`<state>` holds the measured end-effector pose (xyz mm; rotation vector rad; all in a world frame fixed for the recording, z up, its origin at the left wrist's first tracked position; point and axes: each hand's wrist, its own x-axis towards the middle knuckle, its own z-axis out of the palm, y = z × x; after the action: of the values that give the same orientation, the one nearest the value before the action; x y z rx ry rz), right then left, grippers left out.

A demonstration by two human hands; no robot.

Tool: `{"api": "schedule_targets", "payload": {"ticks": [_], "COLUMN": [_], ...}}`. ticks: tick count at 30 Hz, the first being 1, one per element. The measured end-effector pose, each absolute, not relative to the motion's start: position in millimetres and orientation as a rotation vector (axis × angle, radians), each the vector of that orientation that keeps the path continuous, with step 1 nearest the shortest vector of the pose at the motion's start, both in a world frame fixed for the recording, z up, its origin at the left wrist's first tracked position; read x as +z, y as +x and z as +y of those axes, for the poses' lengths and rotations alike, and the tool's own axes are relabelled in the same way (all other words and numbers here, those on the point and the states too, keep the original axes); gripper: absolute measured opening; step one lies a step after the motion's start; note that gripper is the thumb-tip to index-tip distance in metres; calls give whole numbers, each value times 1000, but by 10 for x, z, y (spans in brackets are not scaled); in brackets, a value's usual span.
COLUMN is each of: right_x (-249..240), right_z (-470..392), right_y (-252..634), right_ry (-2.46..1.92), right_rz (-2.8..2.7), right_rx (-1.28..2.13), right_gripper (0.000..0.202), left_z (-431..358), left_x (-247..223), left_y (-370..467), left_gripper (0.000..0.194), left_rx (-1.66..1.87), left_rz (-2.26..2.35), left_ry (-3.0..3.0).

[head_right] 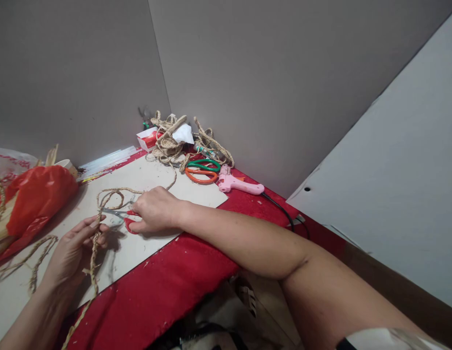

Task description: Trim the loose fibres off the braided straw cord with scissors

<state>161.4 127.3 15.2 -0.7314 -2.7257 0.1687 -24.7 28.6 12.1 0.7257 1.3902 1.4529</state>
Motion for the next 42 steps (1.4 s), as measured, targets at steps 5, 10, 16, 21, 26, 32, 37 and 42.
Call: {"api": "schedule_targets", "payload": {"ticks": [5,10,16,21,26,32,37,42], "right_x": [164,192,156,160,202,169,137,172], "right_z": [1281,1297,1247,1265,1267,1211,1232,1285], "right_y": [1601,1616,1612,1602,1635,1608,1577,1605], "right_ry": [-758,-766,-707,-740,-740,-690,-728,-764], "right_rz": [-2791,-2760,-2733,-2804,-2779,-2833,-2862,-2804], "right_rx": [184,179,187,159,171,92,27,109], "right_gripper": [32,31,34,33,31,39,34,31], "left_z": [289,268,254,245,252,245,244,246], "left_x": [104,125,153,161,138,152,157,148], "left_y": [-257,-257,-239,-237,-274,-237,-220,-257], "left_gripper": [22,21,23,27,29,32,27,30], "left_rx": [1460,1453,1430,1401,1419,1417,1427,1430], "left_rz": [1361,1371,1376,1355,1340,1334,1347,1325], "left_ry": [733,705,673,680,691,706,692,674]}}
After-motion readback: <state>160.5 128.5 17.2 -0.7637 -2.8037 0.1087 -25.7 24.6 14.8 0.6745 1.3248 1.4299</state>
